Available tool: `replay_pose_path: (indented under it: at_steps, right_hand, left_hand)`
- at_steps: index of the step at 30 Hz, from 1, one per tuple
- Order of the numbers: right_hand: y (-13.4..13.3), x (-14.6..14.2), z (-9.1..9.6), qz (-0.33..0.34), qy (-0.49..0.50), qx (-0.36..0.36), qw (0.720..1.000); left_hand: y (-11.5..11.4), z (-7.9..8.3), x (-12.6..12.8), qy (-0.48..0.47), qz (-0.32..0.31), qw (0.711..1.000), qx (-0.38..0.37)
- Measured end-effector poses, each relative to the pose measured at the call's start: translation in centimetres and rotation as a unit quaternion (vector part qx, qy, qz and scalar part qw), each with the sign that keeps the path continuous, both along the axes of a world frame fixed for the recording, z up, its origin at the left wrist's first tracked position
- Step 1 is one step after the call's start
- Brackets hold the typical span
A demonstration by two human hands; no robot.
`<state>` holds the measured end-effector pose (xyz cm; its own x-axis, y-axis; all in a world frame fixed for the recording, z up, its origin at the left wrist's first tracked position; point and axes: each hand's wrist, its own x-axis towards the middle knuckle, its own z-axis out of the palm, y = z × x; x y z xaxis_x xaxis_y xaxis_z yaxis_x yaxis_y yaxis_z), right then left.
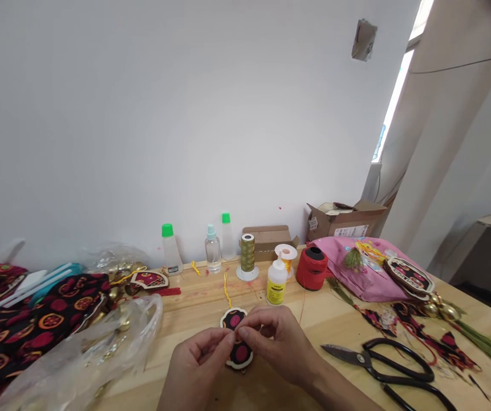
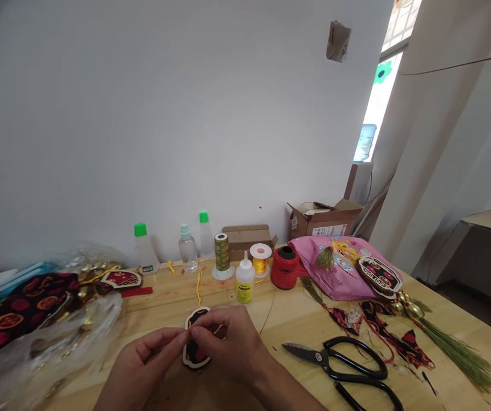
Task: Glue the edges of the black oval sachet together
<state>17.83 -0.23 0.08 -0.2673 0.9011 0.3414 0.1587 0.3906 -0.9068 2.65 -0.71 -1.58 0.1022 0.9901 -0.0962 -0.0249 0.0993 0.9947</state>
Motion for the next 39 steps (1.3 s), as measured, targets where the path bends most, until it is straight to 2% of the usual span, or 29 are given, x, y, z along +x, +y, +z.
replay_pose_path:
  at_steps: [5, 14, 19, 27, 35, 39]
  right_hand:
    - [-0.2, 0.1, 0.3, 0.012, -0.018, -0.014, 1.0]
    - [-0.1, -0.1, 0.1, -0.01, -0.017, -0.045, 0.999]
    - [-0.2, 0.3, 0.3, -0.005, -0.052, -0.021, 0.998]
    - [0.1, 0.8, 0.6, 0.045, -0.087, 0.007, 0.995]
    - [0.2, 0.8, 0.2, 0.04, -0.112, 0.029, 0.993]
    - [0.2, 0.7, 0.2, 0.022, -0.116, 0.05, 0.992]
  left_hand:
    - [-0.2, 0.2, -0.1, 0.01, -0.009, 1.0, -0.001]
    - [-0.5, 0.9, 0.3, 0.031, -0.014, 0.999, 0.017]
    - [-0.5, 1.2, 0.3, 0.025, -0.019, 1.0, 0.004]
    - [-0.4, 1.4, 0.2, 0.056, -0.032, 0.998, -0.012]
    - [-0.5, 1.3, 0.3, 0.052, -0.041, 0.998, -0.009]
    - [-0.5, 1.3, 0.5, 0.034, -0.024, 0.999, -0.011]
